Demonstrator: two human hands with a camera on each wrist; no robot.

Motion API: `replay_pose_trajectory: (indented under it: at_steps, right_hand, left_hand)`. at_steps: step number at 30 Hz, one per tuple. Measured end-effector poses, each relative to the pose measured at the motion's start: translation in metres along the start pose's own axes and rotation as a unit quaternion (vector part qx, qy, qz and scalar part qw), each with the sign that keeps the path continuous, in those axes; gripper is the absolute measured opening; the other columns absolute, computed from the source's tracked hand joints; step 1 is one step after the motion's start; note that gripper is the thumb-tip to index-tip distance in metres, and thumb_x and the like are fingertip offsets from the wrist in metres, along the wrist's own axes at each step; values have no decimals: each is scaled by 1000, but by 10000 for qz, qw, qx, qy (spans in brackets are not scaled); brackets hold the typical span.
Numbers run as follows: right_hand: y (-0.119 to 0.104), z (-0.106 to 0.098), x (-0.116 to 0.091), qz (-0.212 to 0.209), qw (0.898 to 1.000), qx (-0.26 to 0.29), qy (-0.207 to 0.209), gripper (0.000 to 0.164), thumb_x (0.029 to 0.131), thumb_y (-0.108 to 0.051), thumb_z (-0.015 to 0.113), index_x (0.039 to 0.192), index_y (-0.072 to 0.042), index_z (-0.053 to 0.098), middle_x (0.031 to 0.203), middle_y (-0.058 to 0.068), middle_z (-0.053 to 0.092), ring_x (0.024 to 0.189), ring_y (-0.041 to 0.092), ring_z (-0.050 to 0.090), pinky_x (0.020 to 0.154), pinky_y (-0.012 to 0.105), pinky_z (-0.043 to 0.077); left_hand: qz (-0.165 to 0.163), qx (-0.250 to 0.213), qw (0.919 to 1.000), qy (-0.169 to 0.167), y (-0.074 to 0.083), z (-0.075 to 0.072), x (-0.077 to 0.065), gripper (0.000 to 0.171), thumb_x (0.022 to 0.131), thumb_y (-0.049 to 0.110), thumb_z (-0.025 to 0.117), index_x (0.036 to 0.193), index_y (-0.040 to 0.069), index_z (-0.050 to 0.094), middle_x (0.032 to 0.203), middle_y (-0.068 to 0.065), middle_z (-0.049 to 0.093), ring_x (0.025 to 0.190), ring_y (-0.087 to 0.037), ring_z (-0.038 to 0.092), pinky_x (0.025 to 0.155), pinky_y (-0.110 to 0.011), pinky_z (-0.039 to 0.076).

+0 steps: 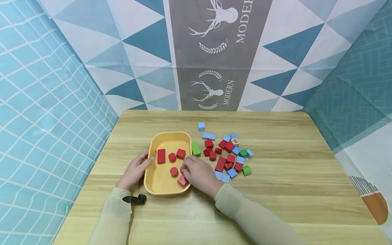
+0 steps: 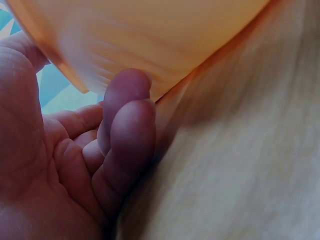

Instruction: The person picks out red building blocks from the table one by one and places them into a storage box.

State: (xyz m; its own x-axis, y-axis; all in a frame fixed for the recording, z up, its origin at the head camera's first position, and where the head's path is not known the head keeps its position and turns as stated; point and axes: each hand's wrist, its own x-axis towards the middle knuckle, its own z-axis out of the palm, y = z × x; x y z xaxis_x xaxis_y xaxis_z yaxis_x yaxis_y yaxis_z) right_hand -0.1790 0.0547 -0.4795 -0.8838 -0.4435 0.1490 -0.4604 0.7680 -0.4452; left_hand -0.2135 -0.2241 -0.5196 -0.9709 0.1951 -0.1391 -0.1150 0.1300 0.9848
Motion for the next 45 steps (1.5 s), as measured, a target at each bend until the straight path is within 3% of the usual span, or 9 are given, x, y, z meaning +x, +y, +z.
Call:
replay_pose_trajectory:
  at_steps: [4,6,12,18,21,28,33,40,45]
  right_hand:
    - [2,-4,-1,-49,10000,8,14,15,89,-31,73,99,-23,65,123,-3,57,97,9,55,79,28,58]
    - [4,-9,-2,-131,9999,1,97,20,89,-33,74,102,-21,66,126,0,57,93,9,56,74,26,59]
    - [16,-27,3,-425,9958,-310,750,29,91,-30,71,111,-13,64,120,3,59,86,10,56,70,29,60]
    - [28,-40,13,43,9869,-839,1377,40,93,-27,66,127,-7,59,125,11,59,103,22,58,81,44,58]
    - [35,-40,16,347,9854,-1132,1222,51,93,-30,66,136,-7,54,133,14,55,117,28,51,90,50,53]
    - [47,-34,19,909,9880,-1068,652,63,90,-34,71,143,-10,49,136,15,50,117,30,50,90,54,52]
    - [51,-30,21,1148,9879,-980,358,67,89,-36,73,146,-13,46,140,14,47,121,30,47,92,56,50]
    - [55,-28,22,1054,9871,-1207,64,54,91,-35,71,137,-13,56,132,12,56,115,28,52,91,53,52]
    - [55,-28,22,996,9865,-1300,2,50,89,-33,73,131,-10,60,125,12,60,108,26,56,86,50,55]
  left_hand:
    - [101,116,9999,59,-3,1,2,60,101,32,58,149,3,38,142,-15,48,113,-22,56,92,-39,53]
    - [130,162,9997,102,-3,1,3,60,100,33,59,148,4,39,141,-14,49,113,-20,57,91,-37,53]
    - [151,121,9997,124,0,2,3,58,100,32,59,148,5,40,139,-13,51,110,-21,58,89,-35,55]
    - [185,127,9997,101,0,1,3,54,101,29,58,146,3,42,136,-16,53,108,-23,60,86,-35,56]
    - [209,155,9996,67,0,0,3,53,102,27,57,145,1,42,135,-18,54,108,-24,60,87,-36,56]
    - [206,217,9995,31,1,0,4,53,103,24,55,148,0,38,140,-21,49,111,-29,57,92,-47,52]
    - [183,305,9993,84,2,0,3,53,102,27,56,146,1,41,137,-18,51,108,-25,60,88,-41,55]
    - [161,257,9995,-27,27,6,-10,53,103,20,54,146,-6,38,138,-25,48,112,-33,57,93,-49,51]
    - [172,272,9995,-73,32,7,-14,52,103,18,54,145,-8,37,139,-26,47,113,-34,56,94,-51,49]
